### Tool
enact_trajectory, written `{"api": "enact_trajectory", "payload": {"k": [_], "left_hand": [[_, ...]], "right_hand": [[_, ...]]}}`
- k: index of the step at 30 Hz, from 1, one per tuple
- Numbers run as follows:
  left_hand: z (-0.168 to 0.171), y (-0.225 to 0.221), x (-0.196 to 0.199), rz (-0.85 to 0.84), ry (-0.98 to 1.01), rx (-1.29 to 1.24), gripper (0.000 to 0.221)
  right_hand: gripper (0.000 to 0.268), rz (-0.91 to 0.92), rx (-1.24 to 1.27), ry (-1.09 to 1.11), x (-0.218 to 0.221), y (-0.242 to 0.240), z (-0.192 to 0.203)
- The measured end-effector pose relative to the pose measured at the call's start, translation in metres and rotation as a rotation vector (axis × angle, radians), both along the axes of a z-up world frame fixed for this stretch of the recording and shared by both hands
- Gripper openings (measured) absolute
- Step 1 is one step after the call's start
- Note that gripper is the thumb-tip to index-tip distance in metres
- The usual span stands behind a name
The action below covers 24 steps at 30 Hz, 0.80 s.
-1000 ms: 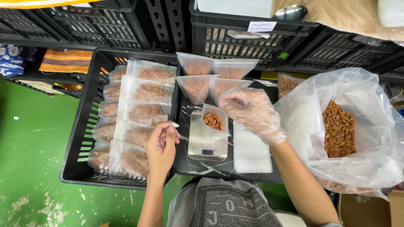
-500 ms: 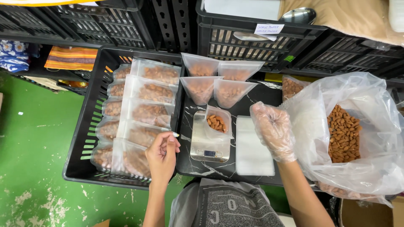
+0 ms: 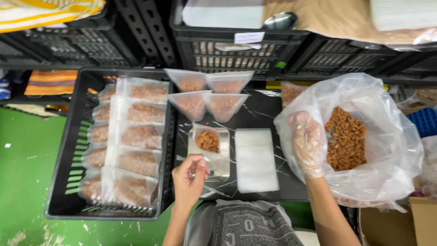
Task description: The person fills small plastic bags with almonds from a large bag by hand, weighs each bag on a digital scale, and places the filled bags into a black plastic crate.
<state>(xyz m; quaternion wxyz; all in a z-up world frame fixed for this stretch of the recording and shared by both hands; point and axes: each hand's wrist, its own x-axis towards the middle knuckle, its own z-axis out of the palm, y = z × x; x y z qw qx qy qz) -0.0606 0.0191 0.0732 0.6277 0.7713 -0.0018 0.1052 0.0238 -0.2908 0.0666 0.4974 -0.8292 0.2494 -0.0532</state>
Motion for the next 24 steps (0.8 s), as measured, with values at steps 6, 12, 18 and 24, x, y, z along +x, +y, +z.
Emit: {"api": "enact_trajectory", "payload": {"k": [6,12,18,24], "left_hand": [[-0.008,-0.082,0.019,-0.206,0.032,-0.120,0.013],[-0.004,-0.152,0.035,-0.281,-0.033,-0.076,0.016],[-0.009,-0.194,0.043,-0.276,0.036,-0.061,0.015],[-0.011,-0.209,0.040,-0.245,0.029,-0.038,0.016]], "right_hand": [[0.036,0.223,-0.223,-0.482,0.000,-0.105,0.008],[0.029,0.449,-0.722,0.223,0.015,-0.185,-0.054],[0.034,0.819,-0.611,0.619,0.013,-0.166,-0.065],[0.034,0.658,-0.370,0.478,0.011,-0.184,-0.075]]}}
